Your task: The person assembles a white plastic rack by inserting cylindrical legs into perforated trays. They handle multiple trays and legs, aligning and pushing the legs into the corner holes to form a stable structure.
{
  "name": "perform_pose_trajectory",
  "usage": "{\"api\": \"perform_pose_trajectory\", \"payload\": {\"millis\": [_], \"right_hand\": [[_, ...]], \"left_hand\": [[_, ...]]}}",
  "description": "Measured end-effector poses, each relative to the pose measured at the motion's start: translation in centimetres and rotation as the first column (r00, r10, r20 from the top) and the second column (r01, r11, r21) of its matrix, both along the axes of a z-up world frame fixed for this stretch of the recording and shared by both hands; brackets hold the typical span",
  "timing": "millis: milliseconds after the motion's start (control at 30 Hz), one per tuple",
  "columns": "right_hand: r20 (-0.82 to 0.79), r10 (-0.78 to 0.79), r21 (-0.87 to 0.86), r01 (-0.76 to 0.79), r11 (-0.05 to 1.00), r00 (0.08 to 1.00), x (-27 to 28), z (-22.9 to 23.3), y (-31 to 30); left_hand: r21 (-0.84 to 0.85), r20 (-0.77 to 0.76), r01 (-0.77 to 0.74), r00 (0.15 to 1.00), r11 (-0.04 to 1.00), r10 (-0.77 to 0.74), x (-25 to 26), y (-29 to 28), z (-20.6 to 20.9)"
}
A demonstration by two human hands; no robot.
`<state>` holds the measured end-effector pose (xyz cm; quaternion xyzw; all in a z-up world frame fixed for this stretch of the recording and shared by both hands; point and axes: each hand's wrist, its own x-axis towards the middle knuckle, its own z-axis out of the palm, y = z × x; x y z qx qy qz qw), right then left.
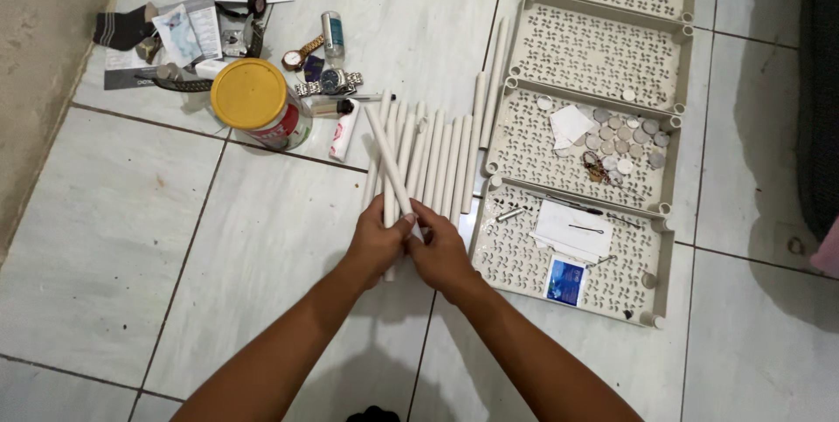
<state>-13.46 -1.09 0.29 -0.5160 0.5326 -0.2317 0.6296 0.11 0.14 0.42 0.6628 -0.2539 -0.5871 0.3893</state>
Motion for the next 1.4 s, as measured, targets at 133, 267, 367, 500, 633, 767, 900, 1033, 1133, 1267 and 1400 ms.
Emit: {"api": "perform_pose_trajectory", "payload": {"millis": [133, 267, 367, 500, 633, 767, 900, 1033, 1133, 1267, 1400], "right_hand": [[-0.064, -0.038, 0.011, 0.039, 0.999, 0.997, 0.7, -0.3, -0.1], [-0.140, -0.050, -0.084, 0.038, 0.996, 0.989, 0.0, -0.5, -0.4], [-0.180, -0.032, -0.177, 0.000, 0.984, 0.983, -0.9, -0.6, -0.3], [-0.227, -0.015, -0.303, -0.056, 0.951, 0.974, -2.0, 0.5, 0.1], [-0.198, -0.012, -0.351, -0.059, 0.935, 0.980, -3.5, 2.2, 0.3], [-0.110, -0.011, -0.228, -0.014, 0.974, 0.994, -5.9, 3.0, 0.6], [-0.049, -0.005, -0.138, -0.002, 0.990, 0.999, -7.9, 5.0, 0.8], [-0.074, -0.071, -0.207, 0.055, 0.977, 0.995, -8.7, 9.6, 1.3], [-0.023, -0.020, -0.509, 0.005, 0.861, 1.000, -8.6, 12.5, 1.5], [0.071, 0.018, -0.610, 0.029, 0.792, 0.997, -9.1, 14.5, 0.9], [0.113, -0.086, -0.664, 0.140, 0.735, 0.990, -12.6, 15.6, -3.3]], "left_hand": [[-0.230, 0.213, -0.004, 0.976, 0.973, 0.054, -0.9, -0.2, -0.2], [-0.137, 0.354, 0.079, 0.935, 0.987, -0.026, -1.2, -0.3, -0.7], [-0.198, 0.492, 0.158, 0.870, 0.967, -0.042, -1.5, -0.1, -2.2], [-0.267, 0.598, 0.195, 0.802, 0.944, 0.003, -1.8, 0.2, -2.8], [-0.243, 0.532, 0.122, 0.846, 0.962, 0.027, -1.6, 0.1, -0.6], [-0.235, 0.511, 0.127, 0.860, 0.964, 0.011, -1.6, 0.7, 1.8], [-0.314, 0.501, 0.195, 0.865, 0.929, -0.013, -3.1, 1.8, 2.7], [-0.239, 0.262, 0.216, 0.953, 0.947, -0.151, -5.6, 1.5, 4.1], [-0.276, -0.242, 0.093, 0.957, 0.957, -0.163, -8.7, 0.2, 7.2], [-0.149, -0.585, 0.017, 0.805, 0.989, -0.102, -14.1, -1.7, 15.2], [-0.593, -0.534, 0.003, 0.747, 0.805, -0.396, -16.5, -3.0, 20.9]]}}
